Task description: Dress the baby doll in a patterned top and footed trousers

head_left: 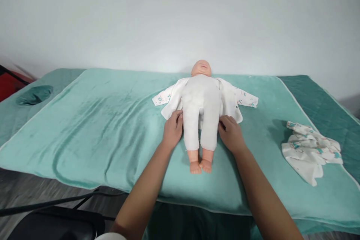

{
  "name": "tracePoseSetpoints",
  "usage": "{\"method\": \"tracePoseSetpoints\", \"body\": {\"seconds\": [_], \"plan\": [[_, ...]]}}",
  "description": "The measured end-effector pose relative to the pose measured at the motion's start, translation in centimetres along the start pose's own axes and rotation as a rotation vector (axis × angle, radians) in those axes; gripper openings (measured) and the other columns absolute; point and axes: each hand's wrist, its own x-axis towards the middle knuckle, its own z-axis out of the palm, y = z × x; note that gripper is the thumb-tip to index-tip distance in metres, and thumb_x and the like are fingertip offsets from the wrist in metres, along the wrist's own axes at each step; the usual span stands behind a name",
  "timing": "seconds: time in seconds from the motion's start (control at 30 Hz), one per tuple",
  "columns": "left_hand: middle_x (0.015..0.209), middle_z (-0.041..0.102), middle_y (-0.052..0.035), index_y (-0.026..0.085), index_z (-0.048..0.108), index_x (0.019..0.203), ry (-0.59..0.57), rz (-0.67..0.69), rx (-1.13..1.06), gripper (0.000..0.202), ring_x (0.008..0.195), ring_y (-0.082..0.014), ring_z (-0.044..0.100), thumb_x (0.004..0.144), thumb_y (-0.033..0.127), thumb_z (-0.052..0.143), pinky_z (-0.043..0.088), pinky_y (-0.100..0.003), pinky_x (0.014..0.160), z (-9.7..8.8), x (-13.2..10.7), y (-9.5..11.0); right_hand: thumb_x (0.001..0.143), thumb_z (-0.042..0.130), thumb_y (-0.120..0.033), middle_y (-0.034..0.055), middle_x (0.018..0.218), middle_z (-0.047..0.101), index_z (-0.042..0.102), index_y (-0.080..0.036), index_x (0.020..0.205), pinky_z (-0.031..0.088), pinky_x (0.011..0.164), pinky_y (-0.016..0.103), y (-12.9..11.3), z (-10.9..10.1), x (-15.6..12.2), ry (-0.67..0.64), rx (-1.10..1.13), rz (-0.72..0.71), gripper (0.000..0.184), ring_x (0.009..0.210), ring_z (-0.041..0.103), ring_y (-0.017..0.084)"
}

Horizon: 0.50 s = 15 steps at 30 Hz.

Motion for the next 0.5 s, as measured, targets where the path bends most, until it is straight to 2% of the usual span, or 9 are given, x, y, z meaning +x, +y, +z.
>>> {"method": "tracePoseSetpoints", "body": {"seconds": [0.1,0.23,0.33,0.5], "plan": [[0.115,0.071,-0.0113,0.020,0.060,0.118,-0.041,0.115,0.162,0.030,0.107,-0.0258,0.065,0.100,0.030,0.038,0.049,-0.042,0.095,-0.3,-1.1,-0.5,0.096,0.047,-0.026,0.0093,0.087,0.065,0.063,-0.021,0.085,0.041,0.079,0.037,-0.1,-0.7,-1.1,-0.076,-0.176,-0.142,0.020,0.085,0.054,0.025],[0.104,0.071,-0.0127,0.019,0.059,0.117,-0.052,0.195,0.306,0.030,0.099,-0.0272,0.066,0.099,0.024,0.036,0.049,-0.042,0.090,-0.2,-1.2,-0.6,0.100,0.047,-0.033,0.0081,0.082,0.064,0.063,-0.021,0.082,0.036,0.075,0.035,0.5,-1.3,-1.3,-0.083,-0.299,-0.164,0.027,0.082,0.052,0.024],[0.097,0.071,-0.0121,0.019,0.060,0.113,-0.055,0.192,0.368,0.028,0.093,-0.0274,0.067,0.098,0.021,0.036,0.050,-0.039,0.083,0.0,-1.2,-0.5,0.100,0.046,-0.033,0.0073,0.079,0.064,0.061,-0.021,0.076,0.032,0.072,0.034,1.2,-1.8,-1.4,-0.057,-0.352,-0.138,0.030,0.080,0.052,0.023],[0.087,0.071,-0.0099,0.022,0.062,0.109,-0.029,0.113,0.476,0.024,0.078,-0.0260,0.067,0.097,0.024,0.040,0.046,-0.032,0.068,0.3,-1.4,-0.1,0.099,0.048,-0.031,0.0066,0.075,0.064,0.059,-0.021,0.072,0.031,0.071,0.034,1.6,-2.2,-1.8,0.012,-0.414,-0.070,0.031,0.077,0.053,0.022]]}}
